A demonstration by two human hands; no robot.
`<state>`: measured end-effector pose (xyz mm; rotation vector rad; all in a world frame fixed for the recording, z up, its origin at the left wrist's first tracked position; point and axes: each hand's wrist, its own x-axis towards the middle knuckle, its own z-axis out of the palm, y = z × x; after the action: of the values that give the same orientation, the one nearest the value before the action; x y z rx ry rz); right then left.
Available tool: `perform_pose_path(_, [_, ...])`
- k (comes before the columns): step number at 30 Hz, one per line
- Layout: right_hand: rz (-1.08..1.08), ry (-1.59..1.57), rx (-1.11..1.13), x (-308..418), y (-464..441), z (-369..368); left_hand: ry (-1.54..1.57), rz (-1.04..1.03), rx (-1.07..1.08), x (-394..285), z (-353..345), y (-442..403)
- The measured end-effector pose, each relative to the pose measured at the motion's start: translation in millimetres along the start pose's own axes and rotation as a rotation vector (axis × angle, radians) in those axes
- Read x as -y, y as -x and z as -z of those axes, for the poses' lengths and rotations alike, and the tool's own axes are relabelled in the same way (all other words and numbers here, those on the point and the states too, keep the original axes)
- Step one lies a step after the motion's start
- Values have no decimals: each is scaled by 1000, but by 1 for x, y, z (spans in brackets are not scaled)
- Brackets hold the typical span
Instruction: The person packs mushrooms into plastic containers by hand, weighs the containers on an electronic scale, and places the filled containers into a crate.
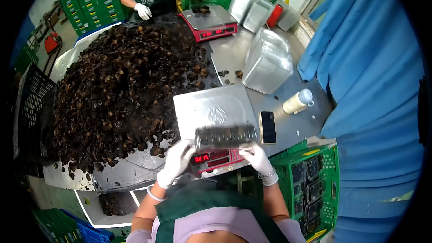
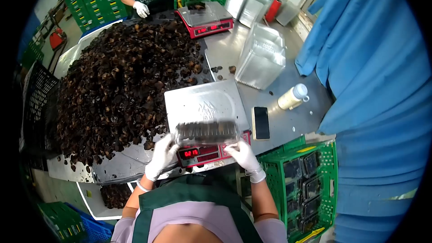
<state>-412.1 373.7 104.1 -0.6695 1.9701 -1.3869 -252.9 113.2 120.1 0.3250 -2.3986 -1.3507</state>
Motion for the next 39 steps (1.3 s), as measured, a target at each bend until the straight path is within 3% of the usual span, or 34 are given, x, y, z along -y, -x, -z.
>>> perform_pose_path(2, [331, 313, -183, 39, 2, -16, -263, -355, -306, -14, 6, -15])
perform_pose_path(3, [436, 485, -280, 46, 2, -24, -168, -326, -300, -17, 7, -17])
perform_pose_path(4, [450, 681, -348, 36, 2, -27, -134, -264, -319, -16, 4, -21])
perform_pose_path(5, [484, 664, -406, 35, 6, -30, -99, -202, -338, -15, 0, -24])
perform_pose_path(7, [448, 671, -500, 31, 12, -31, -292, -575, -428, -11, 1, -38])
perform_pose_path(9, [411, 645, -595, 13, 21, -28, -302, -557, -378, -17, -8, -43])
perform_pose_path(12, [350, 408, -667, 18, 46, -25, -229, -413, -151, -36, -30, -44])
perform_pose_path(14, [315, 517, -580, 23, 74, -8, 78, 58, 146, -50, -50, -46])
perform_pose_path(15, [343, 247, -533, 21, 83, 3, 280, -7, 295, -54, -61, -43])
perform_pose_path(16, [396, 220, -590, 21, 93, 14, 478, -59, 443, -55, -72, -40])
perform_pose_path(18, [121, -183, -669, 22, 133, 32, 180, 8, 637, -56, -88, -32])
perform_pose_path(19, [85, -394, -812, 25, 152, 44, 60, -289, 655, -95, -91, -38])
perform_pose_path(21, [141, -68, -1130, 5, 193, 75, 129, -259, 722, -95, -105, -38])
perform_pose_path(22, [103, -209, -1285, 18, 217, 88, 129, -266, 728, -94, -111, -39])
perform_pose_path(23, [-21, 173, -1436, 6, 246, 103, 132, -277, 747, -92, -116, -39])
perform_pose_path(24, [-33, 28, -1571, 3, 271, 114, 131, -240, 757, -86, -119, -40])
perform_pose_path(26, [-138, 125, -1657, -2, 320, 132, 119, -201, 772, -75, -123, -41])
perform_pose_path(27, [-124, 227, -1678, -22, 342, 144, 110, -192, 805, -65, -124, -40])
perform_pose_path(30, [-342, -1, -1528, -68, 379, 167, 145, -168, 867, -63, -127, -39])
perform_pose_path(34, [-672, -167, -1121, -156, 348, 167, 173, -28, 840, -63, -127, -32])
perform_pose_path(36, [-1109, 945, -891, -120, 293, 163, 90, -3, 822, -76, -119, -31])
perform_pose_path(38, [-755, 1036, -1089, -103, 255, 189, 44, -135, 770, -65, -114, -27])
perform_pose_path(39, [-587, 1083, -1079, -86, 229, 203, 45, -130, 750, -66, -108, -24])
